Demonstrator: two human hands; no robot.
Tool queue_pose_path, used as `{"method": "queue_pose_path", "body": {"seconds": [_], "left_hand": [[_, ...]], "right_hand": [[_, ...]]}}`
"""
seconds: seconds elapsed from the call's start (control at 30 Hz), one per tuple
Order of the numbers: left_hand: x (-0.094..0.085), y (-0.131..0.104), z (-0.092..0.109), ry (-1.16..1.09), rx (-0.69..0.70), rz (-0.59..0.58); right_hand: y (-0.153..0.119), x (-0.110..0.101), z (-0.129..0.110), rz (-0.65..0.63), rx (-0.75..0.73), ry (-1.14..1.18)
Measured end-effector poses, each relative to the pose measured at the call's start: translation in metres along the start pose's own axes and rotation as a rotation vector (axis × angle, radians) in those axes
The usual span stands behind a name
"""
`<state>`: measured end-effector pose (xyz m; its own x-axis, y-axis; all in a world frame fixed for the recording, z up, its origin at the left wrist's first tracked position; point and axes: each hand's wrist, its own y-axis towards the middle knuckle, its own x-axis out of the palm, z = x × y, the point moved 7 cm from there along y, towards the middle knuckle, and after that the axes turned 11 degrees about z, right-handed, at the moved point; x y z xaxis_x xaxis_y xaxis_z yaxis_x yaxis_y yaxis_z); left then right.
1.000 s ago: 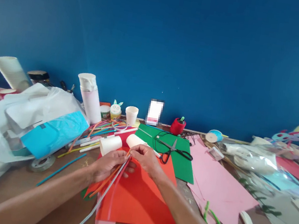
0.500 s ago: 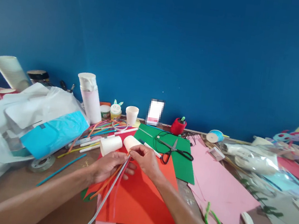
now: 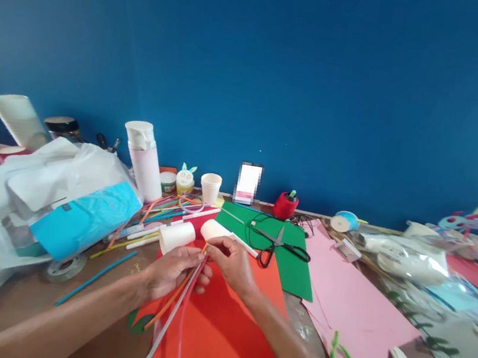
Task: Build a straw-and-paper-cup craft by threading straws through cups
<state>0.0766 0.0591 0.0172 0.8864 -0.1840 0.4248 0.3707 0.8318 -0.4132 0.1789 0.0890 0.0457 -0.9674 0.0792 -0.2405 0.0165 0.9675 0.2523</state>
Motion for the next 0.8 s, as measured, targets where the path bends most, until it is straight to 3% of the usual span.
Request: {"method": "queue_pose_path", "body": {"seconds": [0.23, 0.5, 0.8], "left_hand": [[0.004, -0.004, 0.000, -0.019, -0.030, -0.020], [0.000, 0.002, 0.000, -0.046, 0.048, -0.047], [0.002, 0.000, 0.002, 0.027, 0.108, -0.016]], "right_hand": [[-0.004, -0.001, -0.008, 0.035, -0.049, -0.061], [-0.002, 0.002, 0.000, -0.013, 0.001, 0.067], [0.000, 0.001, 0.001, -0.014, -0.008, 0.063]]}}
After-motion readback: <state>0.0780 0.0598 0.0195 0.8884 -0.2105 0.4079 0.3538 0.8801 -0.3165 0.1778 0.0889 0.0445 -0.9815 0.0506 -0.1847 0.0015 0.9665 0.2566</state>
